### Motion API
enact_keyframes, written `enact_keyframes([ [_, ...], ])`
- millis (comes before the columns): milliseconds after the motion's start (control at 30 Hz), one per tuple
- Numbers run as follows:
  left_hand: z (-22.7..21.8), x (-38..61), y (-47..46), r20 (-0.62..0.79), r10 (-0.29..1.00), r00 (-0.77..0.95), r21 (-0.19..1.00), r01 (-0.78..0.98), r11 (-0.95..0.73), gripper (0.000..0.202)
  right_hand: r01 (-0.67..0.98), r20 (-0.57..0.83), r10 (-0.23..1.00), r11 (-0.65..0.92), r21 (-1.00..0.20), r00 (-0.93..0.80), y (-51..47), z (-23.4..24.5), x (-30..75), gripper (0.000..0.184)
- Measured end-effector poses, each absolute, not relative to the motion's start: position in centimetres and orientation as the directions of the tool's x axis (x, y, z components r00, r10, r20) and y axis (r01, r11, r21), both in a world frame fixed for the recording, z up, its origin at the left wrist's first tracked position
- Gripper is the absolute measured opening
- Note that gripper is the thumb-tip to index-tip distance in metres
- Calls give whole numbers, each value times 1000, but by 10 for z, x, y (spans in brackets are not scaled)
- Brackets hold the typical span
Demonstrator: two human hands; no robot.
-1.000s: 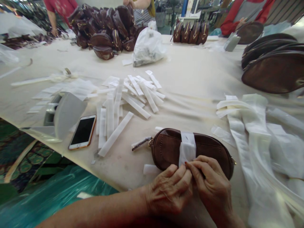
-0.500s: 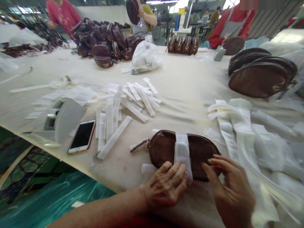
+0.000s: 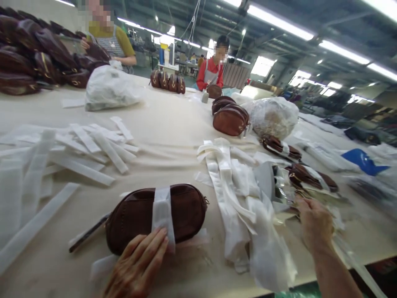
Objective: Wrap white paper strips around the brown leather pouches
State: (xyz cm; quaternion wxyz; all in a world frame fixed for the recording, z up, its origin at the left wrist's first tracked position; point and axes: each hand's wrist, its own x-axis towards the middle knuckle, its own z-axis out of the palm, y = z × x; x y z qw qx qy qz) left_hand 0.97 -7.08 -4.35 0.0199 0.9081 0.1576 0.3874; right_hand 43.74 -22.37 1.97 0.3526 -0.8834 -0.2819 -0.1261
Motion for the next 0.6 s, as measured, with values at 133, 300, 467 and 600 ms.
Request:
enact_keyframes([
  [133, -43, 11, -72, 714, 310, 628, 155, 291, -944, 38, 349, 164, 341, -602, -718, 925, -215, 9, 448, 31],
  [300, -44, 10, -74, 695, 346, 630, 176, 317, -932, 38, 147, -24, 346, -459, -876, 938, -216, 2, 451, 32],
  [467, -42, 9, -76, 653, 341, 676, 119, 353, -928, 30, -16, -117, 302, -316, -949, 946, -215, 2, 450, 29],
  [600, -41, 12, -78, 688, 362, 629, 132, 382, -915, 29, -32, -89, 284, -198, -980, 955, -208, 2, 449, 27],
])
